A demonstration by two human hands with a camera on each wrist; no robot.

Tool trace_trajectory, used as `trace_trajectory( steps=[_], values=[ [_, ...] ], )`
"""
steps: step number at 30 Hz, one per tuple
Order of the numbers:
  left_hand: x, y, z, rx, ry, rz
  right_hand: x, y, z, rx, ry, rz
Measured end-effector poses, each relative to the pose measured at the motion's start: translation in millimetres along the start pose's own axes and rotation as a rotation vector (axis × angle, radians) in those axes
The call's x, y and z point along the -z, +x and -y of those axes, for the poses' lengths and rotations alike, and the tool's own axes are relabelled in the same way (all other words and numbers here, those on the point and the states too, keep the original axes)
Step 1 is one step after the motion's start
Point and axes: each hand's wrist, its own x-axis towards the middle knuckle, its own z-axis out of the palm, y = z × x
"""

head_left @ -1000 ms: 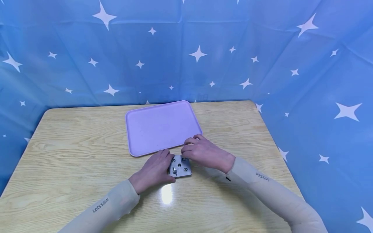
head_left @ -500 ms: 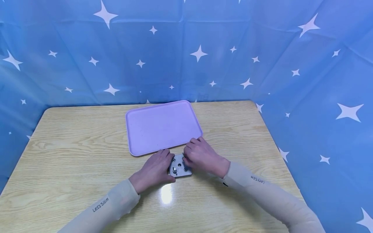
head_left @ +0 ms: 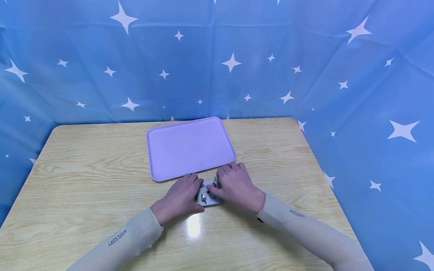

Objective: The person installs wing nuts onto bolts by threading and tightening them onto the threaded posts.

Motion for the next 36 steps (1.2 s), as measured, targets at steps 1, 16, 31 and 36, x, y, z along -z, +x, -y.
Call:
trace_trajectory(
  steps=[1, 16, 31, 36],
  values=[
    [-0.1, 0.2, 0.0, -0.002, -0.001, 0.001, 4, 0, -3, 0.013, 0.011, 0.023],
    [1.5, 0.0, -0.3, 0.012, -0.02, 0.027, 19, 11, -29, 0.533, 0.016, 0.092],
    [0.6, -0.8, -0.6, 0.006, -0.017, 0.012, -3, 7, -10, 0.221, 0.067, -0.04],
    [0.3, -1.3, -0.8, 0.009, -0.014, 0.013, -9, 3, -2, 0.095, 0.07, -0.079]
  ],
)
